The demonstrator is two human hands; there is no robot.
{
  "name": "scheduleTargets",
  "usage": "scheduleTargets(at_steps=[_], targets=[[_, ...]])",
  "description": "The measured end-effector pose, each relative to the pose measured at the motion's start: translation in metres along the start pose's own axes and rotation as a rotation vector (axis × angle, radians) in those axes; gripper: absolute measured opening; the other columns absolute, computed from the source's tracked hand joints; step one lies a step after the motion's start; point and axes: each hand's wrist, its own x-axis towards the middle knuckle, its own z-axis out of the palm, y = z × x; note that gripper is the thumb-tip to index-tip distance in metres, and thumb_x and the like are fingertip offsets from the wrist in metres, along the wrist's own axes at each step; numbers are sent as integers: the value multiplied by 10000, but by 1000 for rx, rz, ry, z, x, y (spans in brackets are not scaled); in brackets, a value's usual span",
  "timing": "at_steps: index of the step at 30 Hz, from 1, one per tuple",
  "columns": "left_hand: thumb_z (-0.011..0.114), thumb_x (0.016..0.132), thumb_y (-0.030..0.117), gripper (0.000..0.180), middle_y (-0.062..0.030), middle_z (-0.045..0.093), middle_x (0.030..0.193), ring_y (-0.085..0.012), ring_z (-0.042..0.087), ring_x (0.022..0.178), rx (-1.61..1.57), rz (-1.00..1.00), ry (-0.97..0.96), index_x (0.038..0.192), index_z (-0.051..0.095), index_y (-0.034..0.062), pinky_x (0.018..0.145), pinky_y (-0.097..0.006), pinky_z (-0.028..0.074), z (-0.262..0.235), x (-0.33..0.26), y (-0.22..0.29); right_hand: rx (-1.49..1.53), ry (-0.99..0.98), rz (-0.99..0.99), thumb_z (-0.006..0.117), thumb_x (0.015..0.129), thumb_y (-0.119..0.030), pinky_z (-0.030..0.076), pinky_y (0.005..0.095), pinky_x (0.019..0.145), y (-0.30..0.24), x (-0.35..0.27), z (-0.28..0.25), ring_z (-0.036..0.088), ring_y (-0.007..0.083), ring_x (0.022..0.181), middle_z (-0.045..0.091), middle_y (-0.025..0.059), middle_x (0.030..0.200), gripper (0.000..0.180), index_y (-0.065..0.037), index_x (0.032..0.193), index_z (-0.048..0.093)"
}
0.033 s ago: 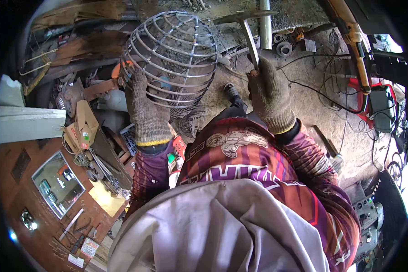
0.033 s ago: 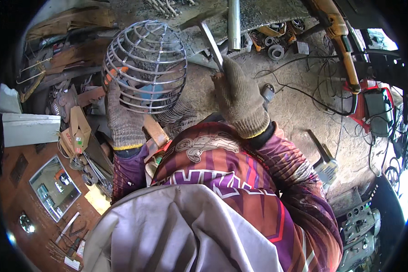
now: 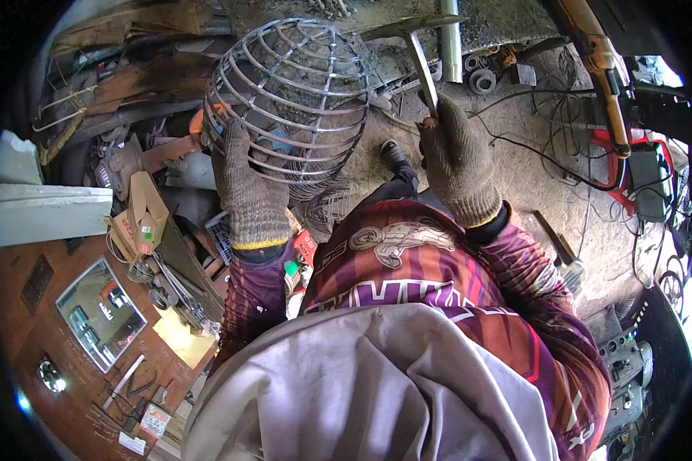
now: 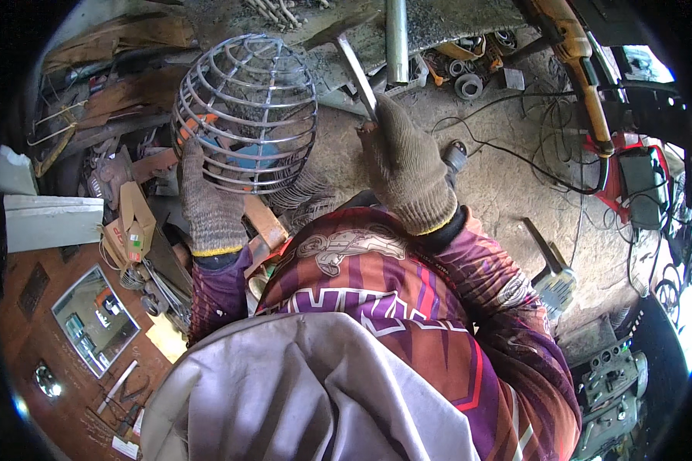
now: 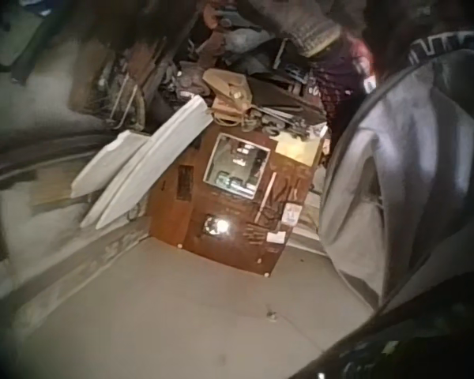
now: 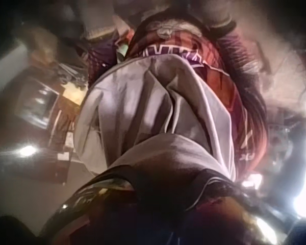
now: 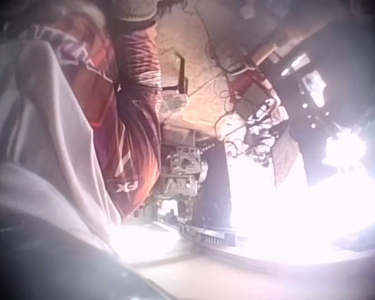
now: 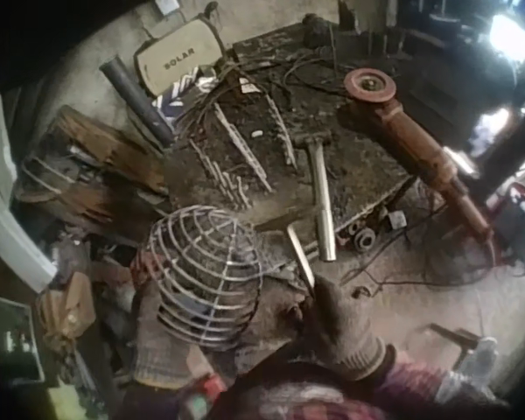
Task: The person uses an angle grinder to smooth or cut a wire metal cage, then uses a hammer to shape the metal wires while holding the cage by hand.
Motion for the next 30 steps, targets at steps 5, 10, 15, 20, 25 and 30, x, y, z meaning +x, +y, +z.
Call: scheduleTargets(at_steps=[5, 10, 15, 20, 25, 30], targets=[[604, 1024, 278, 467, -138, 542, 1445, -288, 561, 1308, 54, -32, 0, 1446, 505, 103, 1020, -542, 555, 22, -14, 13, -45, -4, 19, 618, 961, -113, 534, 483, 711, -10, -1, 11, 679, 452, 829, 671, 256, 902, 402, 3, 1335, 527], [596, 1030, 270, 429, -116, 588, 1396, -279, 615, 1241, 76, -8, -19, 1433, 523, 141, 1000, -526, 569, 20, -14, 11, 44, 30, 97, 615, 959, -124, 538, 485, 718, -21, -1, 10, 679, 456, 824, 668, 264, 889, 422, -1, 1352, 520], [620, 1016, 310, 454, -122, 611, 1368, -294, 632, 1221, 70, -61, -24, 1422, 527, 130, 980, -524, 581, 23, -14, 18, -30, -43, 148, 618, 962, -128, 538, 484, 704, -21, 1, 16, 689, 439, 821, 667, 257, 869, 432, 8, 1359, 515], [614, 1024, 316, 467, -105, 604, 1389, -271, 651, 1187, 82, -19, 22, 1446, 513, 144, 972, -508, 588, 23, -17, 15, 45, -18, 208, 626, 965, -149, 542, 482, 716, -29, -1, 7, 695, 432, 830, 680, 258, 878, 463, 34, 1368, 490], [609, 1028, 330, 492, -104, 588, 1414, -281, 612, 1248, 111, -84, -2, 1469, 496, 145, 1039, -506, 547, 19, -14, 17, -80, -136, 184, 625, 962, -122, 549, 461, 706, -31, 8, 7, 700, 432, 817, 676, 260, 873, 458, 49, 1365, 491], [604, 1031, 344, 497, -113, 570, 1434, -289, 592, 1274, 107, -77, -8, 1473, 488, 149, 1045, -506, 543, 24, -19, 19, 17, -60, 203, 622, 962, -130, 554, 464, 732, -30, 3, 12, 697, 443, 863, 681, 257, 909, 479, 4, 1403, 490]])
